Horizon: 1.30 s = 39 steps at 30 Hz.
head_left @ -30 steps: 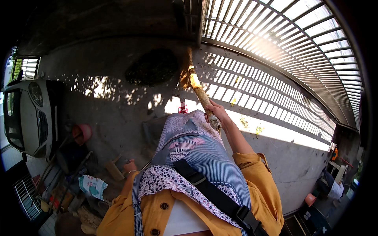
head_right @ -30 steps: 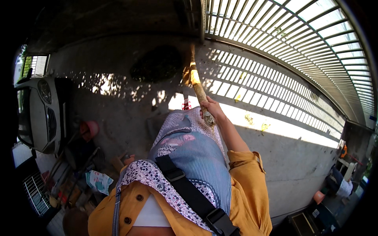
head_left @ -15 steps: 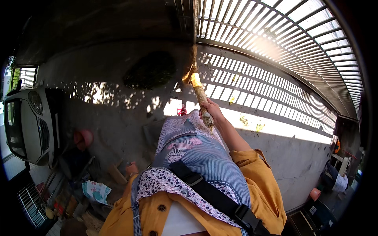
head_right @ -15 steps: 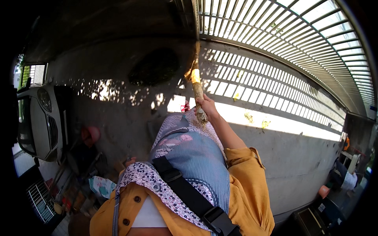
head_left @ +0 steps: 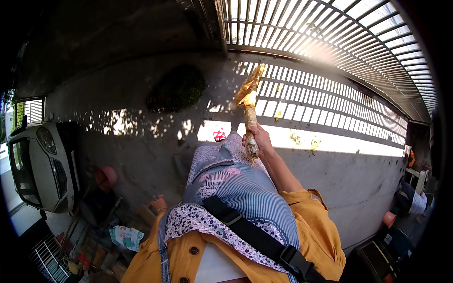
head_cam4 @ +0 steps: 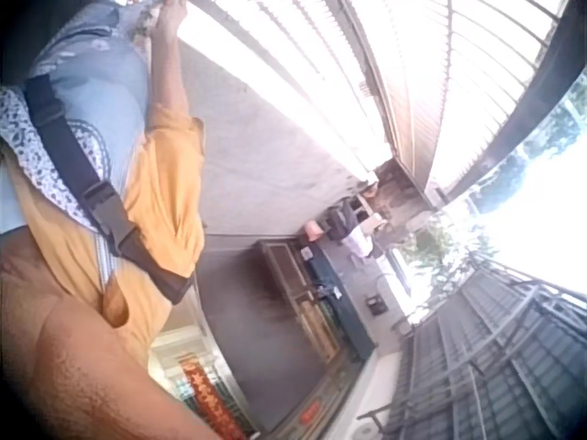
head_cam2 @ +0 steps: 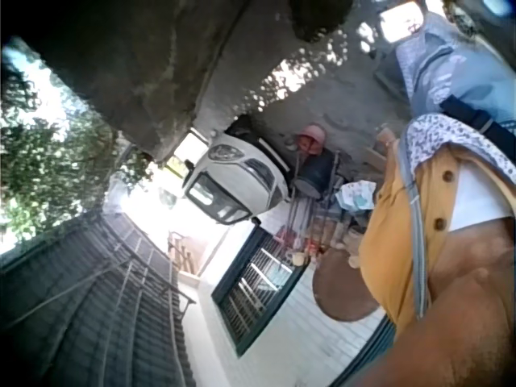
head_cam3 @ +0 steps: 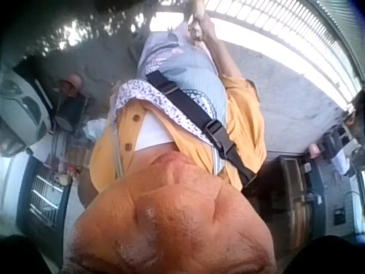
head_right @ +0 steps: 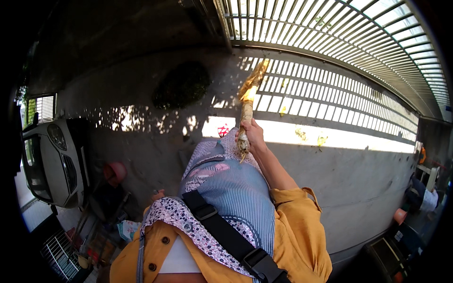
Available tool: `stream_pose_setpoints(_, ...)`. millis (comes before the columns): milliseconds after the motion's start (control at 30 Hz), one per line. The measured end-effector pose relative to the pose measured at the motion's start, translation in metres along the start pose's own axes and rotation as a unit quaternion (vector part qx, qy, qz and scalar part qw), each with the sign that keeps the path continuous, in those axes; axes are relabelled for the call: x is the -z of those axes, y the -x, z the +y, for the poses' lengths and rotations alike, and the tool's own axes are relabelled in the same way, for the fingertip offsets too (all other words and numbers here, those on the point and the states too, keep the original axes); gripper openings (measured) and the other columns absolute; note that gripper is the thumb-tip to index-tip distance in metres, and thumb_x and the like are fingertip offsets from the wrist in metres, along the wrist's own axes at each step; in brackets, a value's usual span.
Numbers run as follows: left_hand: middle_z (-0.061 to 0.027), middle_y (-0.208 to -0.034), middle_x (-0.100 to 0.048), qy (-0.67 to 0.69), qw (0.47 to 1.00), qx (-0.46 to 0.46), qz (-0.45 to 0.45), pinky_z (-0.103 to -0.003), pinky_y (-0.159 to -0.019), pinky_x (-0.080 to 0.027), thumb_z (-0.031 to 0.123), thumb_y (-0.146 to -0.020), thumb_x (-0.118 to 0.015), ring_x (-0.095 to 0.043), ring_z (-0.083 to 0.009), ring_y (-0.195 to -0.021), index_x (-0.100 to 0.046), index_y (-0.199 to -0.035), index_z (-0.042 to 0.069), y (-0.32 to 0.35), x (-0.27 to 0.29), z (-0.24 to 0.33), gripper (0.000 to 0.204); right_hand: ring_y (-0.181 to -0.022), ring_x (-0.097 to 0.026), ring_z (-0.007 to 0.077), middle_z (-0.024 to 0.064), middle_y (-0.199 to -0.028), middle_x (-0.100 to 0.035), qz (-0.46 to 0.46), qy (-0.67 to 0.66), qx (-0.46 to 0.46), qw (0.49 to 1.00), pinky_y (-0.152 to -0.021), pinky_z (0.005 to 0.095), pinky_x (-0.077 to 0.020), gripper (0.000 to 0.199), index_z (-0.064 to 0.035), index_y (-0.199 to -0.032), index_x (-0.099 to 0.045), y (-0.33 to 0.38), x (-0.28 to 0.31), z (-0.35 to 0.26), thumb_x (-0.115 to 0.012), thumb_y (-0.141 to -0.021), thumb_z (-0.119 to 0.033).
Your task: The person sweeps a concrete patio area with a broom and dustpan, then moves indoors to handle kitchen items. They pick up a pot, inspect its contents, and place it on a table next to a rice cooker.
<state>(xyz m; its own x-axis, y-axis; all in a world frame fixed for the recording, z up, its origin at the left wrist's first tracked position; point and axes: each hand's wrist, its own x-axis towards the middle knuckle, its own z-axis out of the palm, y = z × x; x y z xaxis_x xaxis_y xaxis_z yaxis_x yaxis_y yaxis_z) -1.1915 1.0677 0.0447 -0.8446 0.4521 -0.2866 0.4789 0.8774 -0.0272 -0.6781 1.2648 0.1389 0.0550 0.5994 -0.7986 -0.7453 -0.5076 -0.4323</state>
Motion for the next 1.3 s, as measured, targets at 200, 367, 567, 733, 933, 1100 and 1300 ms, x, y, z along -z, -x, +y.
stream_pose_setpoints(200,-0.0168,-0.082,-0.06,0.012,0.998,-0.045,-0.04,-0.04,-0.067,-0.043,0.026,-0.071,-0.055,-0.055,-0.0335,-0.074,-0.067,-0.074,0.014,-0.012,-0.014,-0.023,0.017,-0.049,-0.052,0.0164,0.0103,-0.064,-0.05,-0.061,0.125,-0.032,0.99,-0.041,0.0294,-0.0473,0.029,-0.0027,-0.108,-0.042,-0.066,0.019,-0.03,-0.051,-0.081,-0.012)
stream_pose_setpoints(367,-0.014,-0.083,-0.06,0.07,0.987,-0.073,-0.125,-0.038,-0.067,-0.043,0.026,-0.074,-0.053,-0.055,-0.0317,-0.075,-0.069,-0.077,0.02,-0.025,-0.027,-0.038,0.017,-0.054,-0.051,0.0142,0.0099,-0.069,-0.048,-0.059,-0.019,-0.11,0.992,-0.044,0.0227,-0.0475,0.031,0.0047,-0.102,-0.037,-0.12,0.085,-0.084,-0.049,-0.084,-0.017)
stream_pose_setpoints(567,-0.0148,-0.081,-0.059,0.003,0.994,-0.04,-0.098,-0.039,-0.066,-0.043,0.028,-0.072,-0.056,-0.055,-0.0318,-0.075,-0.068,-0.075,0.018,-0.006,-0.004,-0.014,0.016,-0.056,-0.051,0.0172,0.0116,-0.07,-0.048,-0.099,-0.206,-0.102,0.968,-0.045,0.0257,-0.0467,0.031,0.0032,-0.103,-0.037,-0.124,0.142,-0.074,-0.046,-0.085,-0.021)
stream_pose_setpoints(733,-0.015,-0.081,-0.059,0.003,0.994,-0.042,-0.096,-0.039,-0.066,-0.043,0.028,-0.072,-0.056,-0.055,-0.0318,-0.075,-0.068,-0.075,0.017,-0.007,-0.006,-0.012,0.016,-0.057,-0.05,0.0189,0.014,-0.073,-0.048,-0.139,-0.348,-0.086,0.923,-0.047,0.0276,-0.0462,0.028,0.001,-0.102,-0.037,-0.097,0.102,-0.029,-0.044,-0.086,-0.021)
stream_pose_setpoints(933,-0.0151,-0.081,-0.059,0.001,0.994,-0.043,-0.096,-0.039,-0.066,-0.043,0.028,-0.071,-0.057,-0.055,-0.0319,-0.075,-0.068,-0.076,0.017,-0.007,-0.006,-0.011,0.016,-0.053,-0.05,0.0191,0.0105,-0.069,-0.045,-0.081,-0.127,-0.018,0.988,-0.042,0.0304,-0.0476,0.021,-0.0095,-0.101,-0.039,-0.068,0.048,-0.011,-0.047,-0.082,-0.014)
stream_pose_setpoints(1100,-0.0153,-0.081,-0.059,-0.007,0.994,-0.046,-0.1,-0.04,-0.066,-0.043,0.028,-0.071,-0.057,-0.055,-0.032,-0.075,-0.068,-0.076,0.017,-0.004,-0.005,-0.01,0.016,-0.057,-0.052,0.0154,0.0115,-0.074,-0.049,-0.085,-0.062,-0.108,0.989,-0.046,0.0243,-0.0477,0.031,0.0026,-0.101,-0.037,-0.116,0.129,-0.067,-0.05,-0.083,-0.02)
stream_pose_setpoints(1300,-0.0155,-0.081,-0.059,-0.014,0.993,-0.05,-0.102,-0.04,-0.066,-0.043,0.028,-0.071,-0.057,-0.055,-0.0321,-0.075,-0.067,-0.076,0.016,-0.004,0.0,-0.006,0.016,-0.057,-0.051,0.0182,0.0143,-0.073,-0.049,-0.121,-0.235,-0.074,0.962,-0.047,0.0256,-0.0474,0.032,0.0041,-0.105,-0.036,-0.109,0.165,-0.085,-0.045,-0.085,-0.02)
